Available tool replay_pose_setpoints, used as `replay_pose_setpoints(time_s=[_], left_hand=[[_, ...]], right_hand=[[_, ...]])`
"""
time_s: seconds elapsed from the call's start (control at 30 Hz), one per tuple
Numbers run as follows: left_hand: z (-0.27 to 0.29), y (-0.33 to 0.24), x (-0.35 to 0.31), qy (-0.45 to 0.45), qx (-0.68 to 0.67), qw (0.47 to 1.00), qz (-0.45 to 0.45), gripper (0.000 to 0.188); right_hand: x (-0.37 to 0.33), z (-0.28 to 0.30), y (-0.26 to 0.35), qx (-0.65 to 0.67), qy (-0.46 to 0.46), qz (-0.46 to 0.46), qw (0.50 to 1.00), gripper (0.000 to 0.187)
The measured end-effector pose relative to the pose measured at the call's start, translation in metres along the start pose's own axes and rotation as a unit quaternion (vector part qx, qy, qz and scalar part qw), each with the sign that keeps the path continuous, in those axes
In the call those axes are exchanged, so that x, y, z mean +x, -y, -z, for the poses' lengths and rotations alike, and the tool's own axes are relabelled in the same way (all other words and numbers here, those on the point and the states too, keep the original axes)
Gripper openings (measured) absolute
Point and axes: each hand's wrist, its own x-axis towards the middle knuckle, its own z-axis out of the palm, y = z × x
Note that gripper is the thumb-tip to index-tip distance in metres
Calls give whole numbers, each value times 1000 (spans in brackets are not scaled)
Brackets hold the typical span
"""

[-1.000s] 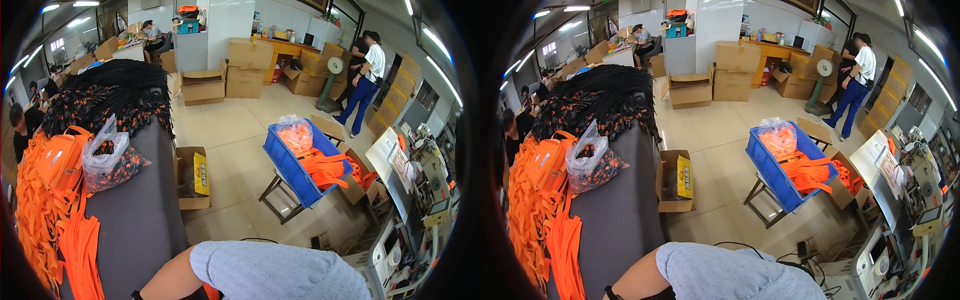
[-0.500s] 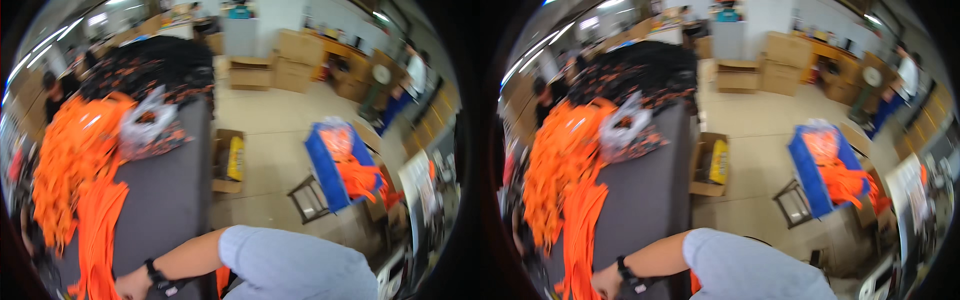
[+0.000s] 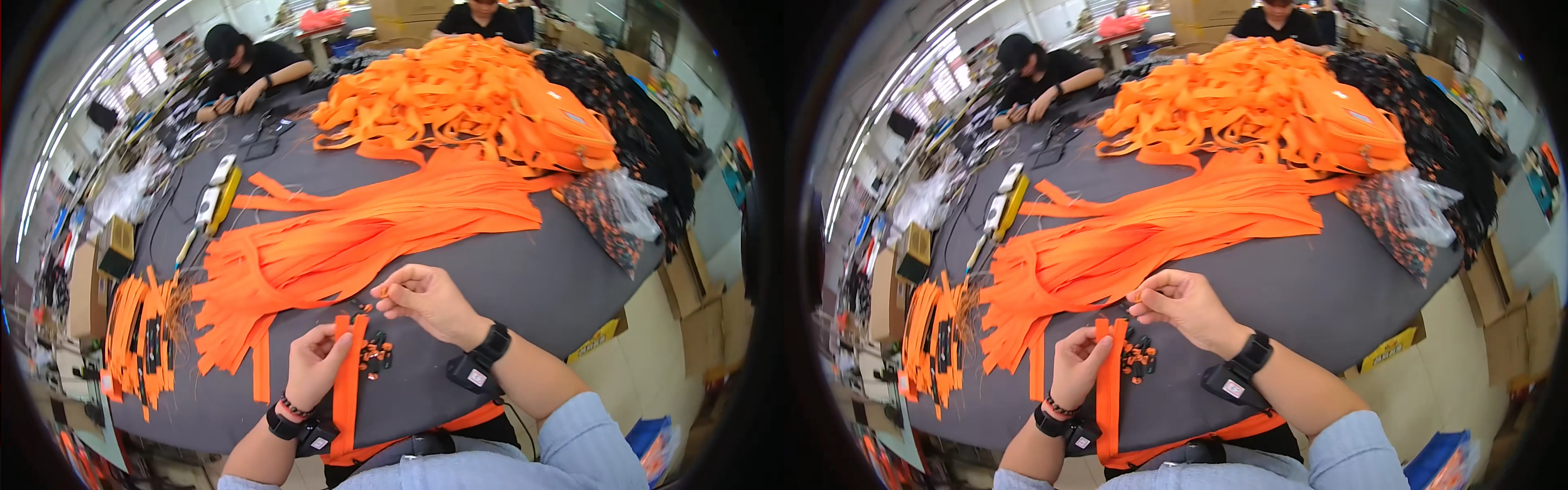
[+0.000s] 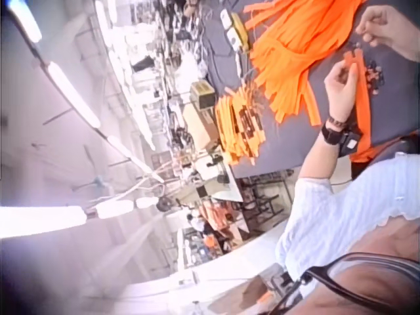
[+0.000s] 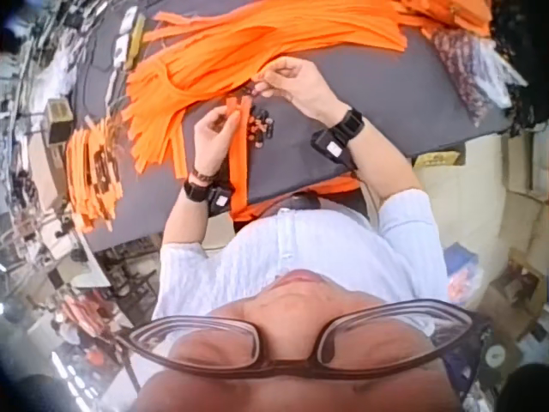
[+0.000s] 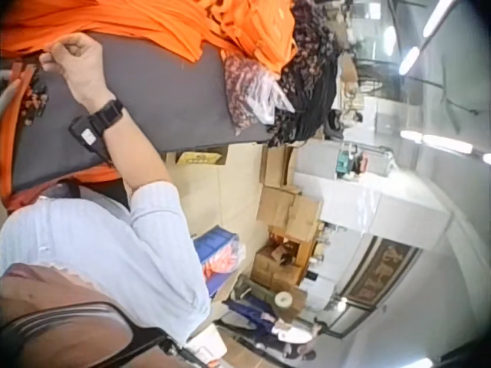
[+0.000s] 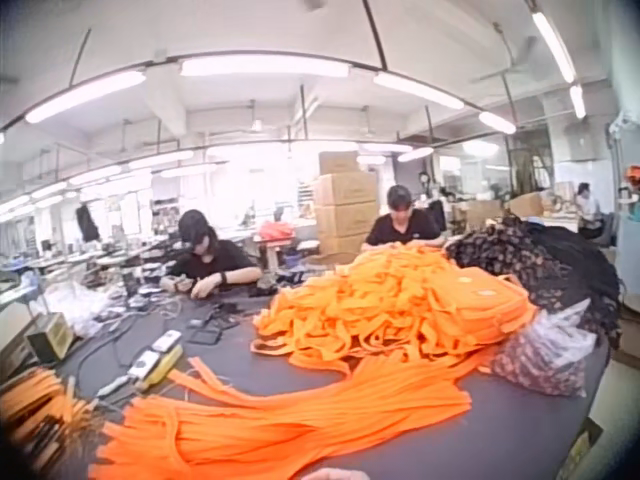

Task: The recorder is attaching plastic breakaway clips and components to orange fabric straps at a workshop table.

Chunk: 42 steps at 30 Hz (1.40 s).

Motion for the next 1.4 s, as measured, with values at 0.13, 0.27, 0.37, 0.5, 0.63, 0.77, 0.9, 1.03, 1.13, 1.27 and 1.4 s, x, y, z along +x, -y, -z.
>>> replay_pose_setpoints(time_s=[0.13,0.27,0.37,0.5,0.63,0.77,0.9,1.03,1.13,1.27,1.4], left_hand=[[-4,-1,-4,-9,-68,998,-16,21],[-9,6,-7,-8,-90,994,-56,17],[-8,1,-9,3,-72,996,-43,20],[-6,1,-9,1,-11,999,-43,18],[-7,3,-9,-16,5,998,-62,16],[-7,3,-7,-46,44,994,-93,16],[-8,0,-8,-47,68,991,-102,11],[-8,-5,-8,-50,98,988,-107,13],[-8,-8,-8,-48,132,983,-118,13],[-7,-2,-7,-45,140,980,-135,12],[-7,0,-7,-29,90,990,-100,12]], right_hand=[[-4,-11,1,-108,13,-15,994,16],[-11,-18,-4,-182,49,20,982,17],[-11,-17,-14,-190,70,64,977,18],[-9,-19,-16,-217,53,64,973,18],[-10,-19,-19,-234,58,79,967,18],[-10,-21,-19,-309,59,125,941,18],[-9,-19,-20,-312,57,135,939,17],[-9,-21,-20,-334,54,138,931,16],[-9,-20,-20,-363,60,148,918,17],[-9,-24,-16,-405,75,157,898,18],[-10,-26,-14,-436,73,193,876,18]])
